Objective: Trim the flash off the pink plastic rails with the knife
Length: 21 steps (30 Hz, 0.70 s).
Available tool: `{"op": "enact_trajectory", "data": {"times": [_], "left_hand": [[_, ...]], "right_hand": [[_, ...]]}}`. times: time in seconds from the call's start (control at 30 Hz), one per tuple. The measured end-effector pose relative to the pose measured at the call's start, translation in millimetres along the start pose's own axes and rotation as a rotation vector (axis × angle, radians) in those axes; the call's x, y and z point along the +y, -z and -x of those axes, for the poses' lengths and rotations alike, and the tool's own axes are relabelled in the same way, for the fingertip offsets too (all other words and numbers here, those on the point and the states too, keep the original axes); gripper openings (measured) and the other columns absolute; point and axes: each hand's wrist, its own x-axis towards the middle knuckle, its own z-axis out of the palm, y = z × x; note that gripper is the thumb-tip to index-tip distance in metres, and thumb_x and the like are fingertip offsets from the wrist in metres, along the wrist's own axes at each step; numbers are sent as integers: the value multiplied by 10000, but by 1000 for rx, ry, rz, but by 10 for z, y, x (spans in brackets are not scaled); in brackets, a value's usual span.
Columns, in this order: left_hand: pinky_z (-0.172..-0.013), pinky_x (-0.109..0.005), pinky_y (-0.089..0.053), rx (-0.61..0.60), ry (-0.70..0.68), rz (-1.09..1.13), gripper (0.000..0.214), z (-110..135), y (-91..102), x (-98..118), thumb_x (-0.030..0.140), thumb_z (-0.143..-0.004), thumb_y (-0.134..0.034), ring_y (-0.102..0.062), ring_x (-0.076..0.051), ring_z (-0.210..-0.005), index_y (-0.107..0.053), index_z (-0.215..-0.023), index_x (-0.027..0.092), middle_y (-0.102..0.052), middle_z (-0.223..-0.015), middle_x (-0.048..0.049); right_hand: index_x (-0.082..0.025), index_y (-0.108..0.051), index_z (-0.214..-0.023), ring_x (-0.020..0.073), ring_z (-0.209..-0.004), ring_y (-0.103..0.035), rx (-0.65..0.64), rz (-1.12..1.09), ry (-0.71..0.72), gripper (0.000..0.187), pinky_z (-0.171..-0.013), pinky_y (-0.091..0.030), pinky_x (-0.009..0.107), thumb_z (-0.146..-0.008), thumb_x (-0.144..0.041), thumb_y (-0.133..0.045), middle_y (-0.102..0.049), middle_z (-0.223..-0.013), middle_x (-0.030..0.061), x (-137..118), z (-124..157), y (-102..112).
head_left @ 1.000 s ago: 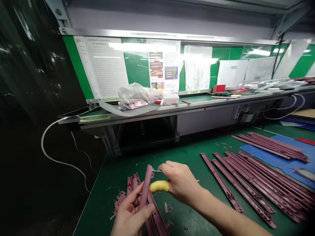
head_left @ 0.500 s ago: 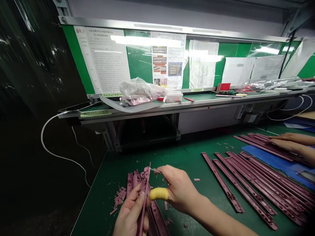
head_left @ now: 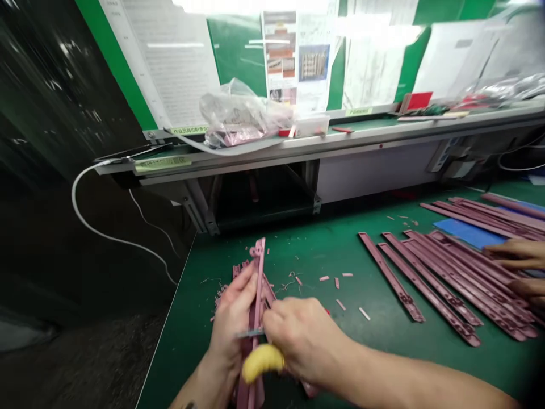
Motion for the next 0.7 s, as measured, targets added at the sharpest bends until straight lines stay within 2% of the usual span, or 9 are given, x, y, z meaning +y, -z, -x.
{"op": "enact_trajectory", "data": {"times": [0.1, 0.17, 0.2, 0.3, 0.33, 0.4, 0.47, 0.53, 0.7], "left_hand": [[-530, -140, -479, 51, -124, 39, 320, -316, -28, 182, 152, -826, -632, -566, -53, -550, -664, -1140, 206, -588, -695, 22], [-528, -120, -469, 89, -192, 75, 292, -447, -22, 275, 122, -854, -578, -561, -37, -561, -662, -1121, 205, -573, -713, 25], [-512, -114, -459, 99, -206, 87, 289, -456, -22, 297, 106, -861, -557, -556, -32, -556, -659, -1115, 200, -570, -714, 24], [-363, -116, -368, 93, -133, 66, 296, -265, -53, 211, 112, -854, -568, -484, -33, -406, -641, -1135, 171, -557, -612, 27], [-314, -121, -325, 88, -73, 43, 320, -159, -64, 137, 169, -855, -588, -422, -30, -327, -625, -1173, 165, -527, -538, 39], [-278, -138, -299, 88, 4, 5, 419, 50, -73, -29, 256, -852, -613, -409, -51, -270, -575, -1262, 180, -512, -474, 43], [-277, -135, -288, 85, 82, 3, 494, 210, -58, -163, 297, -877, -577, -395, -50, -256, -478, -1359, 250, -525, -478, 39], [-288, -123, -288, 62, 133, 31, 534, 306, -28, -232, 317, -883, -572, -398, -43, -264, -424, -1394, 282, -541, -494, 32], [-298, -121, -306, 44, 172, 61, 594, 389, 23, -233, 359, -790, -692, -437, -49, -286, -496, -1342, 263, -567, -502, 29]], "right_hand": [[-199, -516, -627, 119, -421, -427, -60, -106, 186, 320, -396, -162, 265, -878, -382, -592, -552, -522, -33, -321, 330, -383], [-191, -467, -540, 82, -334, -337, -63, -244, 241, 502, -351, -172, 234, -972, -444, -436, -458, -407, -57, -341, 452, -523], [-188, -480, -543, 71, -339, -356, -33, -310, 232, 545, -356, -219, 208, -987, -486, -373, -467, -412, -57, -273, 448, -521], [-181, -621, -799, 130, -574, -575, 191, -383, -36, 577, -522, -403, 218, -879, -699, -378, -643, -673, 17, 111, 183, -224], [-171, -631, -893, 156, -635, -598, 252, -370, -146, 617, -561, -424, 239, -827, -745, -411, -661, -750, 42, 239, 53, -71], [-155, -631, -978, 191, -687, -611, 293, -314, -254, 699, -590, -436, 269, -748, -795, -467, -663, -814, 69, 420, -173, 203], [-152, -637, -970, 204, -685, -609, 265, -249, -276, 714, -593, -433, 281, -720, -805, -494, -653, -807, 72, 492, -296, 353], [-152, -638, -943, 206, -665, -600, 216, -190, -286, 698, -580, -419, 282, -722, -800, -501, -640, -782, 68, 487, -313, 381], [-177, -593, -758, 155, -546, -511, 178, -44, -273, 607, -486, -273, 249, -800, -760, -432, -584, -665, 31, 372, -174, 322]]}}
